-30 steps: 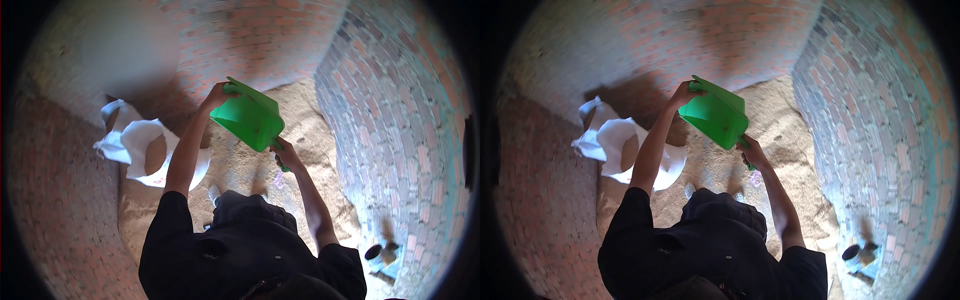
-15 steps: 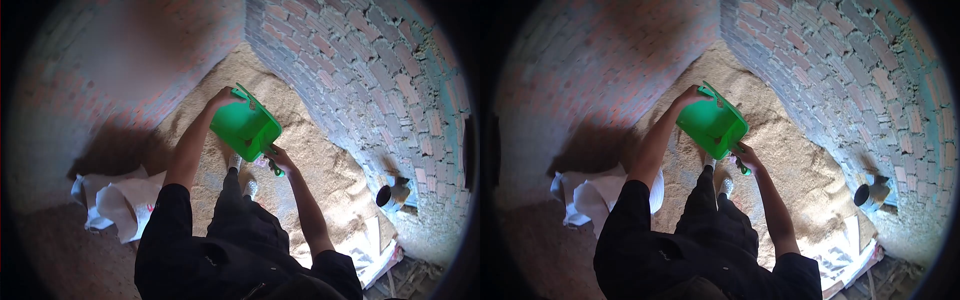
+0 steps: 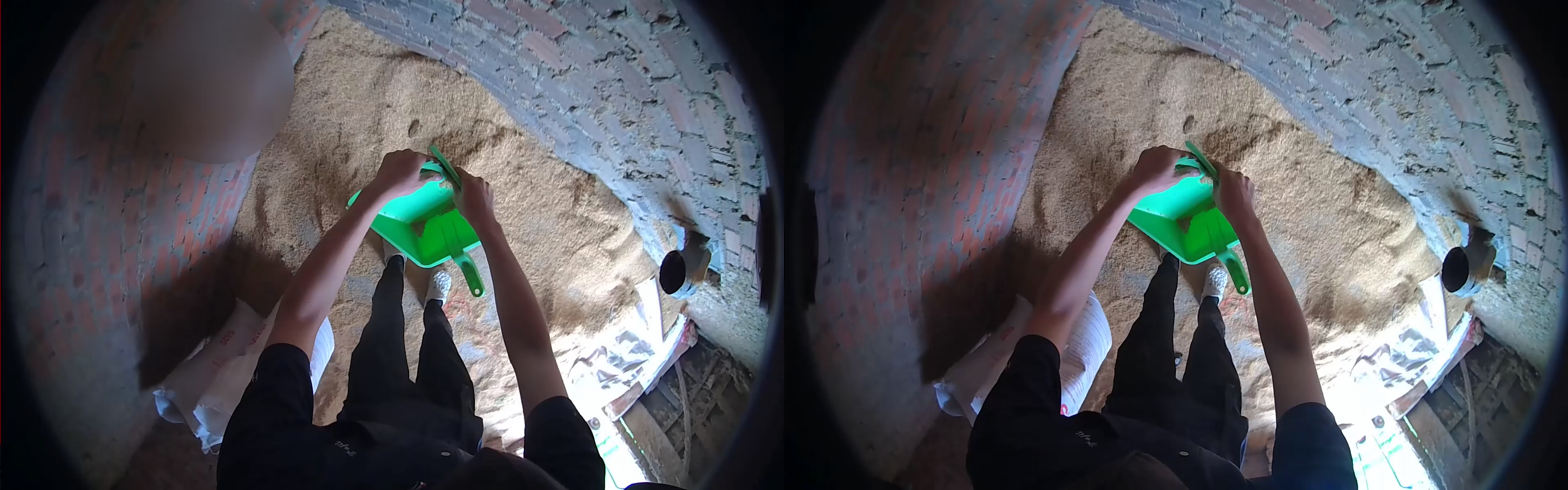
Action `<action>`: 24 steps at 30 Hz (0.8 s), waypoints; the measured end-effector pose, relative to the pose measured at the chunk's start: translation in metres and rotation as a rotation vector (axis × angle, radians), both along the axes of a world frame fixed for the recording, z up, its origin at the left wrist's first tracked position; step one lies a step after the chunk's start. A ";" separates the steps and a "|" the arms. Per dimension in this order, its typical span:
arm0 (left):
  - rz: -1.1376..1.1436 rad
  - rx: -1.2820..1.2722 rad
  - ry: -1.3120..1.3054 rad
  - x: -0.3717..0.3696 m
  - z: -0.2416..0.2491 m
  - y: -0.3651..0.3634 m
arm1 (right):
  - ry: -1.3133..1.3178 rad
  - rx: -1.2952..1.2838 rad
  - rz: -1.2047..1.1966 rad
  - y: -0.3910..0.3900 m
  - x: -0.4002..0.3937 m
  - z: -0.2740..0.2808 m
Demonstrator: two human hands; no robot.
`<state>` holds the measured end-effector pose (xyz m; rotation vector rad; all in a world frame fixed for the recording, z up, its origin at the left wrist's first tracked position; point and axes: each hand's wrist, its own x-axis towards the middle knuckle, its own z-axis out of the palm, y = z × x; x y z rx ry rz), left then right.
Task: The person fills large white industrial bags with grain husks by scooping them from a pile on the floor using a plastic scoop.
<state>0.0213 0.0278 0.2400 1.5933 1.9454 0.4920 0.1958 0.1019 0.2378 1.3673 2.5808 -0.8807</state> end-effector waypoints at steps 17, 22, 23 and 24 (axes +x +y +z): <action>0.198 -0.593 -0.042 0.034 -0.178 0.033 | -0.215 -0.217 -0.230 -0.015 0.024 -0.154; 0.165 -0.559 -0.091 0.036 -0.209 0.025 | -0.220 -0.242 -0.225 -0.015 0.034 -0.151; 0.142 -0.535 -0.095 0.034 -0.210 0.025 | -0.230 -0.290 -0.217 -0.013 0.031 -0.152; 0.144 -0.538 -0.088 0.032 -0.211 0.023 | -0.225 -0.294 -0.215 -0.013 0.030 -0.160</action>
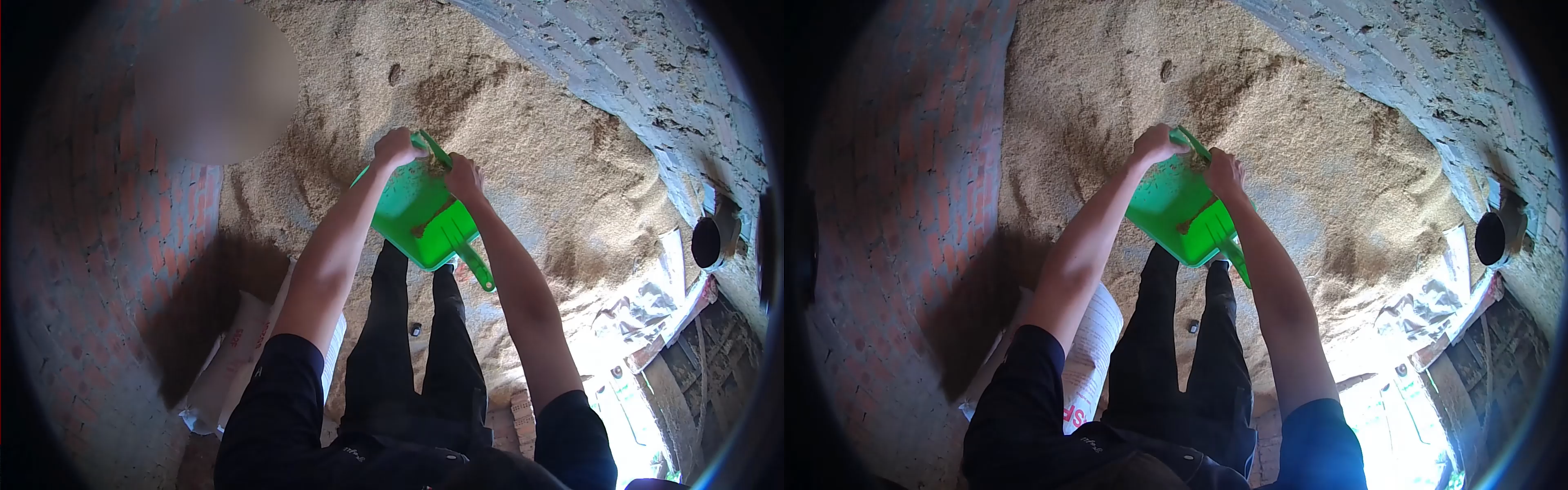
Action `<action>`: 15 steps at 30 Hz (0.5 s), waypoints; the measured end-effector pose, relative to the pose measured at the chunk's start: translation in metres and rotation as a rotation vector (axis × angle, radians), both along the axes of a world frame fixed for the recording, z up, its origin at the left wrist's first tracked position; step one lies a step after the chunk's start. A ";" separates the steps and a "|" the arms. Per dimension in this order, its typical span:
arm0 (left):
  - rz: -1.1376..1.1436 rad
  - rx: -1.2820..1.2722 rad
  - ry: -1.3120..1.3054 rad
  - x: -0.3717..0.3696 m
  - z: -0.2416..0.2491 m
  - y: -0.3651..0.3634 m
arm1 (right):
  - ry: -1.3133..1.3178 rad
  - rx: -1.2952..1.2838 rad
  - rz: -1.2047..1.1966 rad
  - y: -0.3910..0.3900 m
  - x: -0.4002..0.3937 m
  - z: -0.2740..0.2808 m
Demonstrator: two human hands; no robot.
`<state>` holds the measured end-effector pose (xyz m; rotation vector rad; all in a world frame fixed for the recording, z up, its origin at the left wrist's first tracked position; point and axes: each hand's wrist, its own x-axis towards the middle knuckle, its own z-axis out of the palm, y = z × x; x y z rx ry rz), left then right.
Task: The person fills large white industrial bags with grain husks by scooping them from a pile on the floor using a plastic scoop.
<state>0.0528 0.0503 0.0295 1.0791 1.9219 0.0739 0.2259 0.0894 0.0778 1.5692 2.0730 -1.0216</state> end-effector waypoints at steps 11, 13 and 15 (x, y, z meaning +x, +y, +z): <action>-0.032 0.104 -0.228 0.004 -0.022 -0.019 | 0.133 -0.266 0.133 0.018 0.049 -0.087; -0.178 0.205 0.059 0.009 -0.015 -0.025 | 0.140 -0.280 0.137 0.011 0.059 -0.113; -0.110 0.362 0.289 0.012 -0.016 -0.030 | 0.147 -0.284 0.144 0.011 0.068 -0.138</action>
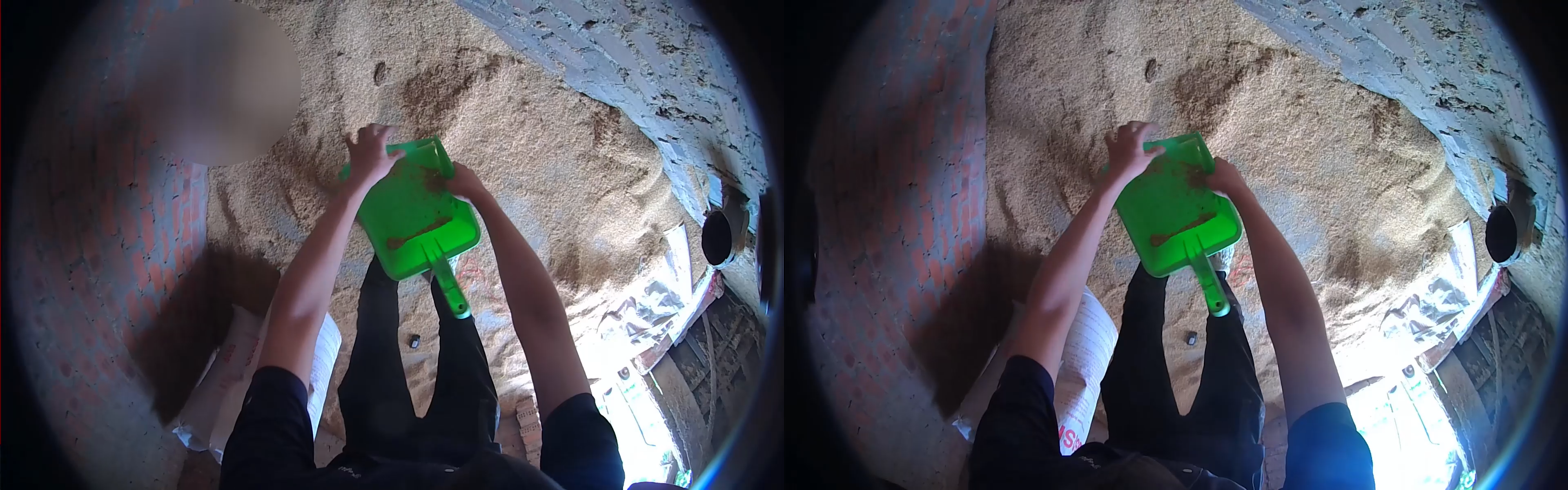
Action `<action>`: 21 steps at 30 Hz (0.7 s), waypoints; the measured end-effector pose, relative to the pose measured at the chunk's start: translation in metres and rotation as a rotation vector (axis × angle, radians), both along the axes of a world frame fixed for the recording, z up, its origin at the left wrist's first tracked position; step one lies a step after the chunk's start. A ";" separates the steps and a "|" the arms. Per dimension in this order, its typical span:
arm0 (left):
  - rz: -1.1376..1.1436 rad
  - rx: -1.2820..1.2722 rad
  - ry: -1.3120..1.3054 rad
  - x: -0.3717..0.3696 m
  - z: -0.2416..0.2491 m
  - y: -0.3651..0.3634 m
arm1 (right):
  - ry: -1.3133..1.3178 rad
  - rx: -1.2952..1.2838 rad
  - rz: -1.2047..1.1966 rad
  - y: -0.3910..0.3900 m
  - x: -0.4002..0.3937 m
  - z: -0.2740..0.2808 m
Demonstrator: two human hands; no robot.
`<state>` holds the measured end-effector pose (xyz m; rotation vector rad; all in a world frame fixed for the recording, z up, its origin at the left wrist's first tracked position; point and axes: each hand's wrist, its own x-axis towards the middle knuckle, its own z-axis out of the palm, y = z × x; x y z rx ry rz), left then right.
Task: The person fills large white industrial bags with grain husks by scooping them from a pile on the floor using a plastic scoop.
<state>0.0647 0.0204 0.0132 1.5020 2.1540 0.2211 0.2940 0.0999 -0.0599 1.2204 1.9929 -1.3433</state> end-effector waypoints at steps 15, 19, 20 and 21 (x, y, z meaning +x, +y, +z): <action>0.601 0.149 -0.909 -0.011 -0.197 -0.181 | 0.283 -0.633 -1.011 -0.091 -0.098 -0.181; 1.084 0.457 -0.871 0.026 -0.281 -0.202 | 0.366 -0.705 -0.857 -0.132 -0.105 -0.217; 1.305 0.523 -0.737 0.028 -0.299 -0.212 | 0.412 -0.736 -0.814 -0.136 -0.102 -0.218; 1.410 0.564 -0.842 0.026 -0.300 -0.220 | 0.431 -0.728 -0.804 -0.135 -0.098 -0.215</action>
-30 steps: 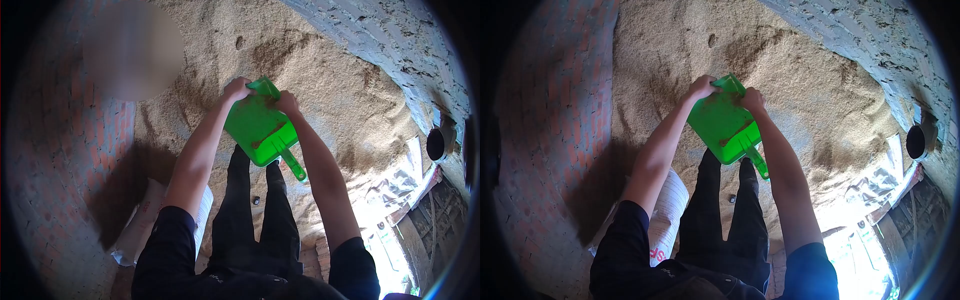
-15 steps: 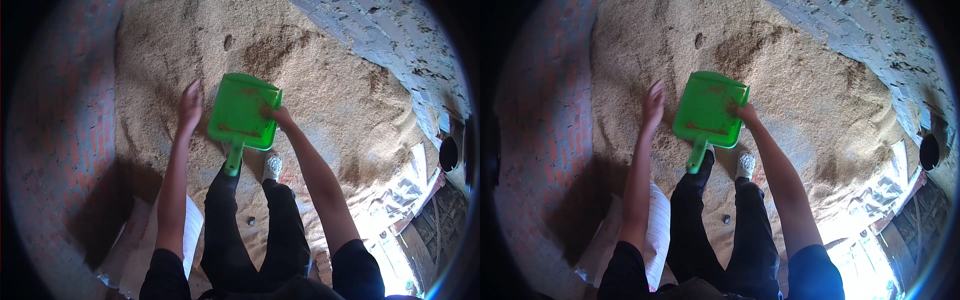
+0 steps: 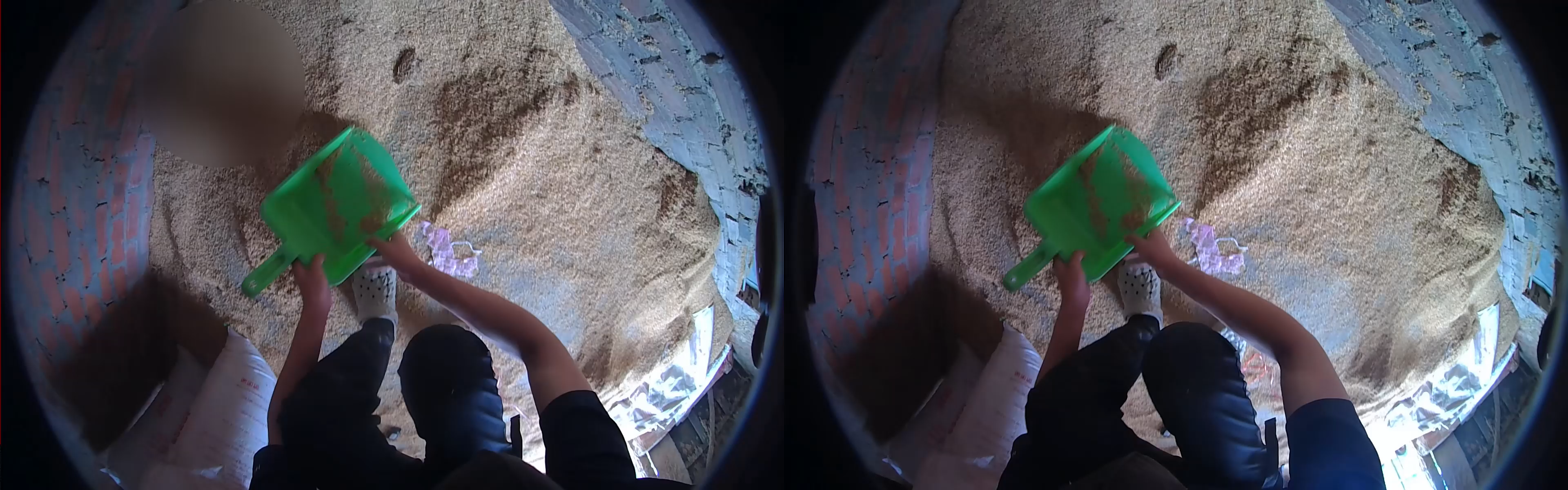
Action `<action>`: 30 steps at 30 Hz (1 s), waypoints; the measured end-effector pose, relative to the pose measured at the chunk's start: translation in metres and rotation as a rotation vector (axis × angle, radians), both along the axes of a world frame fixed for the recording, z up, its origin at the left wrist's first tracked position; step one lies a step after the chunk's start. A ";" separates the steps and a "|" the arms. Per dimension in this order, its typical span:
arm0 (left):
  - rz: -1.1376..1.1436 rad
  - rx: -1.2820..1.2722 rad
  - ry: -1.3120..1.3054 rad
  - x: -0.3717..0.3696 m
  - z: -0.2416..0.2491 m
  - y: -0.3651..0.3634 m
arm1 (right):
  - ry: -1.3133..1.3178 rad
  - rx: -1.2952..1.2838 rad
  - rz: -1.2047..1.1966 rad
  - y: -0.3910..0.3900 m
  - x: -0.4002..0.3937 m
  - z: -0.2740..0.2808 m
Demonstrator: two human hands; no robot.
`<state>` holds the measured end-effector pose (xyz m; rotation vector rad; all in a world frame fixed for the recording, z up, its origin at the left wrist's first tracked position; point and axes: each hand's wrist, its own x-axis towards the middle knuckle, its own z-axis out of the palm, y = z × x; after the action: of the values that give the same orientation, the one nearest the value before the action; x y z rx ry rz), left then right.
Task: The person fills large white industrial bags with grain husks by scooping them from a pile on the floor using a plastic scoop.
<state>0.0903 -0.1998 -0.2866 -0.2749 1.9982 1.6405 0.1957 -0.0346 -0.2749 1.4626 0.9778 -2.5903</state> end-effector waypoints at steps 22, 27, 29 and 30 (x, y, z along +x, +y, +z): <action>-0.169 -0.135 0.053 -0.284 -0.006 -0.057 | -0.635 1.027 -0.514 0.397 0.169 -0.116; -0.296 -0.116 0.008 -0.274 0.030 -0.009 | -0.365 1.057 -0.580 0.394 0.138 -0.145; -0.388 -0.102 0.022 -0.262 0.027 0.020 | -0.377 1.031 -0.552 0.384 0.120 -0.151; -0.413 -0.111 0.059 -0.255 0.018 0.039 | -0.397 1.027 -0.539 0.352 0.091 -0.105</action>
<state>-0.1649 -0.1604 -0.2690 0.1426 2.0260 1.2931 0.2870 0.3173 -0.3797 2.5973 2.2506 -1.8513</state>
